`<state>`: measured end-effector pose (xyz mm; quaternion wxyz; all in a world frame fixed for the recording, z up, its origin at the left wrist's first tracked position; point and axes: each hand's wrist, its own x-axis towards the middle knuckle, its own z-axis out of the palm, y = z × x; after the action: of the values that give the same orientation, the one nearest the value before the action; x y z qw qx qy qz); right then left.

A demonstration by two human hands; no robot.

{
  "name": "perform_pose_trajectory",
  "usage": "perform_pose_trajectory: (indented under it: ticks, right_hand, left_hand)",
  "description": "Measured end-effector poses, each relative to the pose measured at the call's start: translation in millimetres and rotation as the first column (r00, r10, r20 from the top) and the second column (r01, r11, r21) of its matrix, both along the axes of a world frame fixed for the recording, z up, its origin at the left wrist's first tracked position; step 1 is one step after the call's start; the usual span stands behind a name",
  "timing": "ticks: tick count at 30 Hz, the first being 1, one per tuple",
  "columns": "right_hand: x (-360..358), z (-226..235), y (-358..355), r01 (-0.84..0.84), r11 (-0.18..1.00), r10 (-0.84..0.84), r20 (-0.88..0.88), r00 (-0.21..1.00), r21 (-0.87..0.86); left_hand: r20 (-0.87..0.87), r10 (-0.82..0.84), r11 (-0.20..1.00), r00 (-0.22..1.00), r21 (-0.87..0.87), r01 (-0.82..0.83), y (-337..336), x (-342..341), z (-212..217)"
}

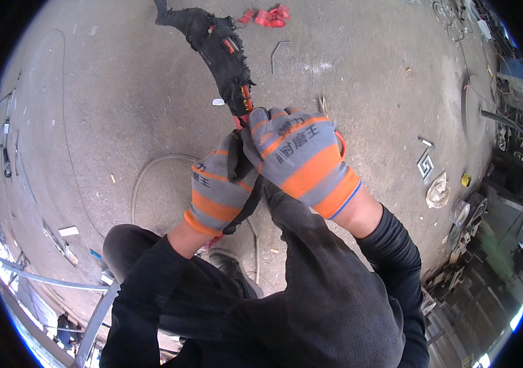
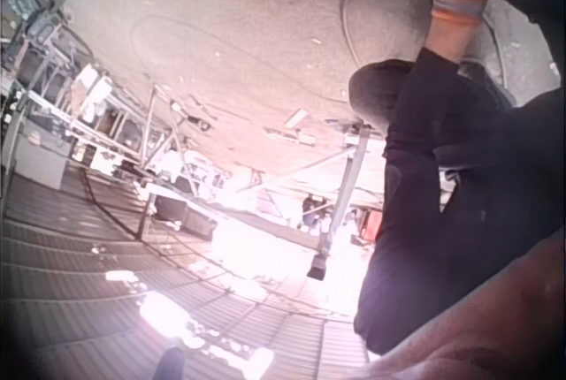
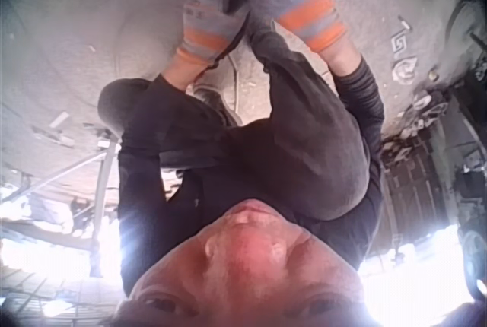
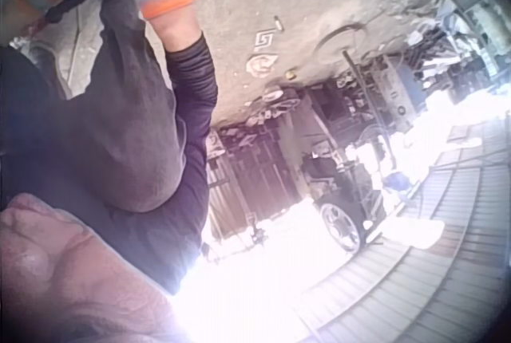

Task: The person uses scissors to cut and remove the red and black insulation from a thick cable in a workshop. They hold the cable with one hand and cut the insulation with the other, then peel away the cut sections.

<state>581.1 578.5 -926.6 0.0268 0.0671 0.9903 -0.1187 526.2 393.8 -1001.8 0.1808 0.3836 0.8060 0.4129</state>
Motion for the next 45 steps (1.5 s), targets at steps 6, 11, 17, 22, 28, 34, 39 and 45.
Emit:
perform_pose_trajectory:
  ticks: [6, 11, 17, 22, 28, 34, 39, 45]
  right_hand:
    - [-9, 8, 20, -0.18, 0.975, 0.182, 0.002, 0.983, -0.131]
    - [-8, -33, 29, 0.212, 0.211, -0.309, 0.14, 0.941, -0.954]
    - [4, -42, 5, 0.114, 0.319, -0.346, -0.004, 0.938, -0.941]
    - [-4, -11, 3, -0.073, 0.951, -0.06, -0.409, 0.911, -0.302]
    - [-17, -22, 16, 0.03, 0.932, -0.213, -0.479, 0.852, -0.361]
    - [-7, -23, -1, 0.165, -0.052, -0.528, 0.167, 0.833, -0.985]
    - [-4, -12, -16, 0.161, 0.562, -0.388, -0.087, 0.918, -0.811]
    - [-4, -36, -15, 0.185, -0.158, -0.483, 0.239, 0.842, -0.97]
  left_hand:
    - [-0.006, -0.047, 0.998, 0.999, 0.04, 0.047, 0, -4, 5]
    - [0.228, -0.031, 0.992, 0.973, 0.13, 0.001, -8, -20, 16]
    - [-0.019, -0.111, 0.983, 0.994, 0.145, 0.113, -11, -39, 26]
    - [0.331, 0.063, 0.983, 0.942, 0.142, -0.116, -4, -37, 40]
    - [0.234, 0.06, 0.976, 0.97, 0.191, -0.107, -4, -39, 45]
    - [0.314, 0.093, 0.966, 0.945, 0.2, -0.162, -8, -37, 48]
    - [0.205, 0.063, 0.983, 0.977, 0.155, -0.096, -10, -41, 52]
    - [0.902, 0.134, 0.801, 0.41, 0.145, -0.581, 0, -21, 50]
